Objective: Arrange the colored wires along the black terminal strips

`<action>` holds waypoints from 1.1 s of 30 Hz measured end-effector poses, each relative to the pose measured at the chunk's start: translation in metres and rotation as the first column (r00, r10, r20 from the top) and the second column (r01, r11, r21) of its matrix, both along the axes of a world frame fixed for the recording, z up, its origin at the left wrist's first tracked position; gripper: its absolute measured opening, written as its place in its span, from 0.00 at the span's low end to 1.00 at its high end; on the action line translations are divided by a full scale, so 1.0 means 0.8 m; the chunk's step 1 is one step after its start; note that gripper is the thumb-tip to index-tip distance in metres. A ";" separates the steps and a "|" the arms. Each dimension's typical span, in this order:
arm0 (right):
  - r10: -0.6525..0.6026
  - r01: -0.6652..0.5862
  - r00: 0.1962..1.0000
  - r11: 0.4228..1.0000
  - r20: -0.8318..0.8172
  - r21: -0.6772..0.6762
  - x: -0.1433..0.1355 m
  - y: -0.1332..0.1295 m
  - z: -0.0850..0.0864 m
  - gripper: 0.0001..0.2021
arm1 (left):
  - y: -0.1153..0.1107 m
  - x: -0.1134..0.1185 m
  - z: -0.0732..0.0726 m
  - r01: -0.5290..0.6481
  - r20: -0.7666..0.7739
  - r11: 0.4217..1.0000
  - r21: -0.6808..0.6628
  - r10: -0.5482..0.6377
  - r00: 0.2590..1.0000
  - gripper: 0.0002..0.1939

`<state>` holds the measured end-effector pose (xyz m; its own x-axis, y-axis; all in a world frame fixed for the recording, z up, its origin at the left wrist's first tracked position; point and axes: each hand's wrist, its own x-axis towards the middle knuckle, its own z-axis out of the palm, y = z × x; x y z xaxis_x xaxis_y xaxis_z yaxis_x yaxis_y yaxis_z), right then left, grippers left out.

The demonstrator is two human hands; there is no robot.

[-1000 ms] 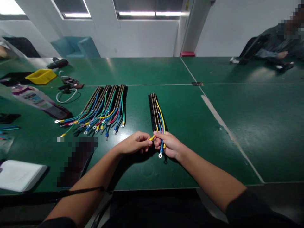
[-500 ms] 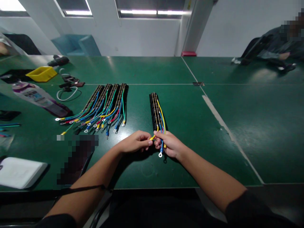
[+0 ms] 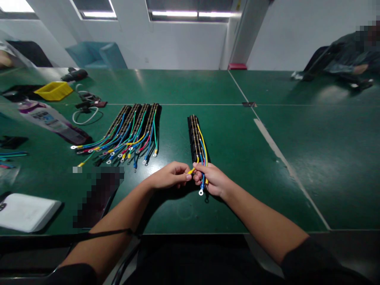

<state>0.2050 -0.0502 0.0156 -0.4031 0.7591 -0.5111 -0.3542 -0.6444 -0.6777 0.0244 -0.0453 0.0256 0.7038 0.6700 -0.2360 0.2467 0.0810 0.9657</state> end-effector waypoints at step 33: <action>-0.022 0.022 1.000 1.000 0.022 -0.022 0.000 0.001 0.002 0.12 | 0.004 0.003 -0.003 -0.078 -0.005 0.992 0.099 0.079 0.997 0.19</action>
<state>0.2048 -0.0493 0.0169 -0.3754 0.7561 -0.5361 -0.3540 -0.6516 -0.6709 0.0265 -0.0424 0.0229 0.6462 0.7435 -0.1720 0.2522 0.0047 0.9677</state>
